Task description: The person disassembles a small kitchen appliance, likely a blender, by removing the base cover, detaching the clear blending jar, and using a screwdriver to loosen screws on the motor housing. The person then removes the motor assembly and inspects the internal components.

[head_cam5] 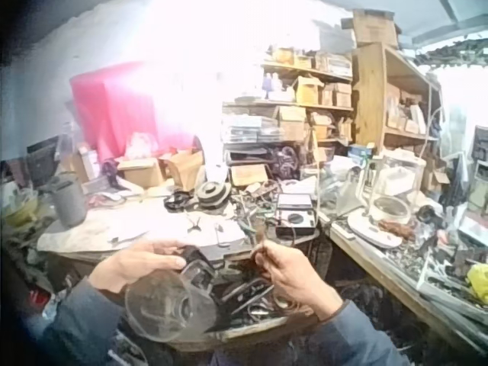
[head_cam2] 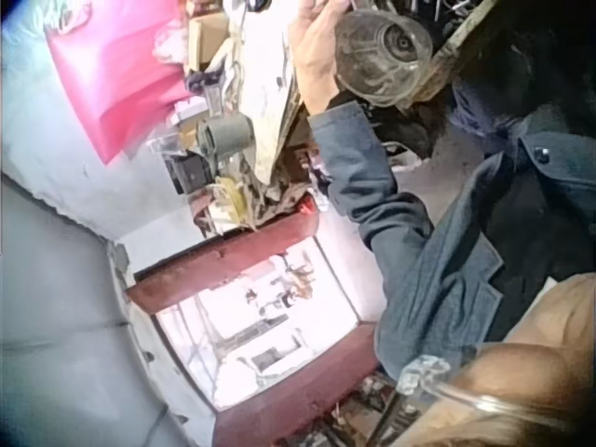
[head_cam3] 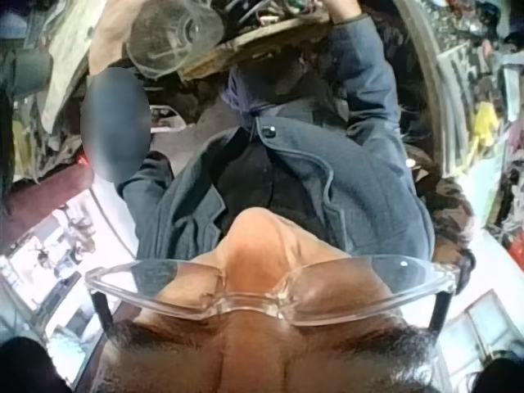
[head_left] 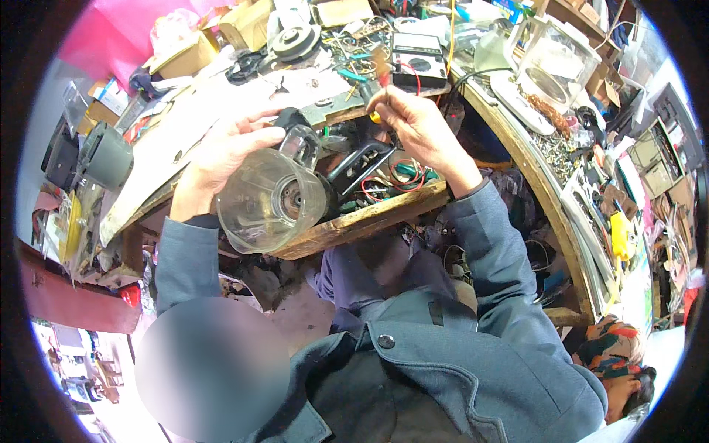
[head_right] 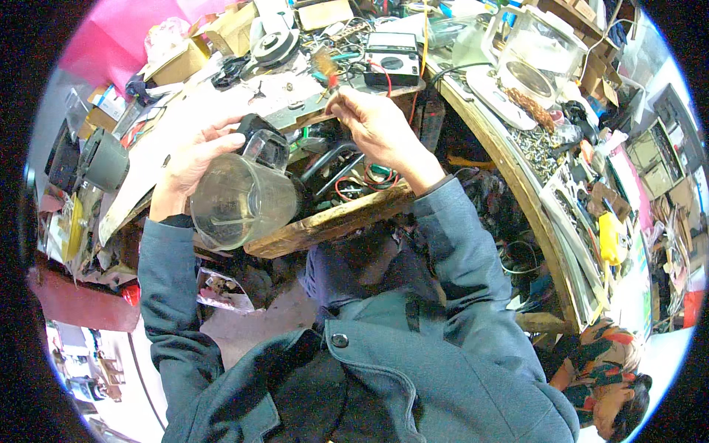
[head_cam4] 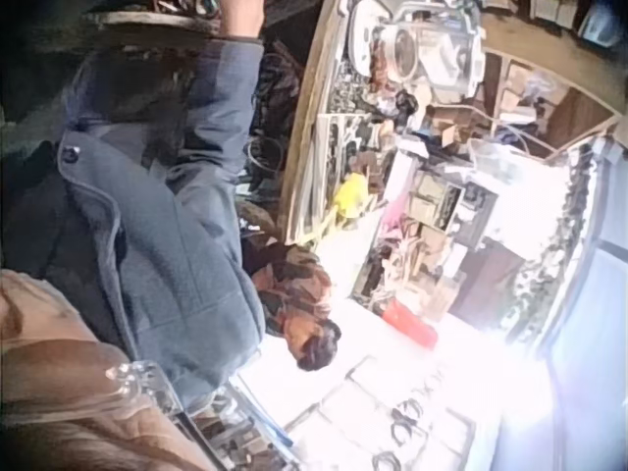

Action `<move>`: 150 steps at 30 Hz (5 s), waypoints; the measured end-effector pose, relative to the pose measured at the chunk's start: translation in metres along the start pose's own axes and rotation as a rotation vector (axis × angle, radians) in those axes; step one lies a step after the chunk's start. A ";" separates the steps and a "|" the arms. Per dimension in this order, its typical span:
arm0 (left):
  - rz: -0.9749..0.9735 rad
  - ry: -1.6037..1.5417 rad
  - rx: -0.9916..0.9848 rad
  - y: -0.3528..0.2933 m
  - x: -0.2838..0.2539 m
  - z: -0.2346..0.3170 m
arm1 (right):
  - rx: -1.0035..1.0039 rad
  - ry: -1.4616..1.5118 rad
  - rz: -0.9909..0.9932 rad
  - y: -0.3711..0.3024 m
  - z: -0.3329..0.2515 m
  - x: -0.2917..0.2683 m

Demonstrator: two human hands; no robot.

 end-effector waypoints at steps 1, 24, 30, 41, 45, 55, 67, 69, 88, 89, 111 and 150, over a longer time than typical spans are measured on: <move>-0.003 -0.012 -0.007 0.003 -0.002 -0.007 | 0.000 0.015 -0.056 -0.008 0.007 -0.002; 0.524 -0.501 0.149 -0.022 -0.115 -0.047 | 0.116 -0.368 -0.224 -0.078 0.067 0.059; 0.852 -0.569 0.023 -0.034 -0.146 -0.088 | 0.176 -0.357 -0.246 -0.079 0.067 0.064; 0.878 -0.270 0.090 0.004 -0.205 -0.197 | 0.251 -0.360 -0.102 -0.075 0.082 0.054; 0.883 -0.282 -0.097 -0.007 -0.176 -0.155 | 0.272 -0.463 -0.113 -0.077 0.084 0.051; 0.567 0.583 0.098 -0.074 -0.033 0.037 | -0.031 -0.755 -0.212 -0.048 0.110 0.073; 0.512 1.142 0.221 -0.117 0.088 0.040 | -0.052 -0.883 -0.249 -0.033 0.034 0.043; 0.511 1.160 0.218 -0.117 0.089 0.035 | 0.005 -0.874 -0.250 -0.030 0.008 0.023; 0.631 1.167 0.250 -0.117 0.090 0.034 | -0.038 -0.462 -0.123 0.189 -0.009 0.129; 0.641 1.168 0.275 -0.116 0.091 0.031 | -0.021 -0.471 -0.121 0.196 -0.002 0.136; 0.630 1.059 0.270 -0.133 0.057 0.019 | 0.364 0.751 -0.413 0.033 0.055 0.128; 0.618 0.488 0.146 -0.164 -0.059 -0.056 | 0.037 0.564 -0.248 0.016 -0.036 0.141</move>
Point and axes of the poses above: each hand's wrist, its own y-axis towards the middle knuckle, its own x-axis out of the palm, z = x × y, the point moved 9 cm from there along y, towards the middle knuckle, and after that the axes turned 15 degrees about y, right-handed, at the moved point
